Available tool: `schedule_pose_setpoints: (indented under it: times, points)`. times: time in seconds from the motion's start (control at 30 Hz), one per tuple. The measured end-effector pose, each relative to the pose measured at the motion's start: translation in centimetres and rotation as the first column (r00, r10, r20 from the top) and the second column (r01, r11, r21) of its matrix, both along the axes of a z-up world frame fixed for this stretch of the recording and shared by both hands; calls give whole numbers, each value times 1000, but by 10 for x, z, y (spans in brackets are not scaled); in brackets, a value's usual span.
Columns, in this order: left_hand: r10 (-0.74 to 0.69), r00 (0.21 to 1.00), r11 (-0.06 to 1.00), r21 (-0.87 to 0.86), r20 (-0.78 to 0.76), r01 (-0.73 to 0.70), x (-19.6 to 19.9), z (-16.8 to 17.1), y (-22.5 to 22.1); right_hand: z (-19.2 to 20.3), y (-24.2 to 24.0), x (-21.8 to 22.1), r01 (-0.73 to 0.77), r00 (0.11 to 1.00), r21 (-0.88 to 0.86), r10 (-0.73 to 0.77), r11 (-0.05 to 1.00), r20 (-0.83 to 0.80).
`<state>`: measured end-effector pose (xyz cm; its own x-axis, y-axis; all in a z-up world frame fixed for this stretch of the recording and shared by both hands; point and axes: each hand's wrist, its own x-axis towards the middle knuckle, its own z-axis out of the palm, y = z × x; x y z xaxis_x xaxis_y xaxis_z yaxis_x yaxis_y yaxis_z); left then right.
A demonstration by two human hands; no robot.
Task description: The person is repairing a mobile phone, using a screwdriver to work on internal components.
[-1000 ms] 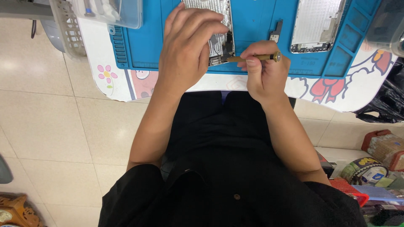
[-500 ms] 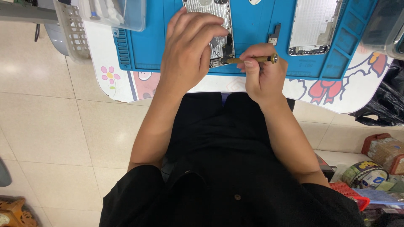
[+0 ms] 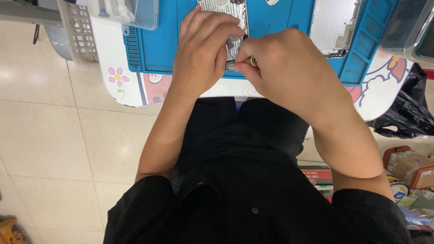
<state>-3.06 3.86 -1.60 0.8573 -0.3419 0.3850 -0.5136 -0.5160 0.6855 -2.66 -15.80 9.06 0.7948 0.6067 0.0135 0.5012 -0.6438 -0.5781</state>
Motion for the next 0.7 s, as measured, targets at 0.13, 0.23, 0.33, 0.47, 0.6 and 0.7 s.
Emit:
schedule_pose_setpoints:
  times: [0.13, 0.23, 0.33, 0.47, 0.6, 0.7]
  points:
    - [3, 1000, 1000, 8, -18, -3, -1, 0, 0, -1, 15, 2, -11, 997, -281, 32, 960, 69]
    - [7, 1000, 1000, 1, -16, -7, 0, -6, 2, -8, 24, 6, -3, 997, -337, 29, 942, 71]
    - [5, 1000, 1000, -5, 6, -5, 1, -10, 1, -7, 30, 10, -27, 992, -378, 72, 925, 106]
    - [-3, 1000, 1000, 24, 26, 2, 2, -6, 2, -11, 29, 6, -85, 973, -384, 160, 919, 167]
    - [-2, 1000, 999, 36, 5, 2, 2, -1, 1, -9, 21, 6, -190, 951, -435, 275, 880, 142]
    - [10, 999, 999, 46, 45, -12, 1, -12, -1, -8, 15, 8, -238, 923, -330, 318, 914, 215]
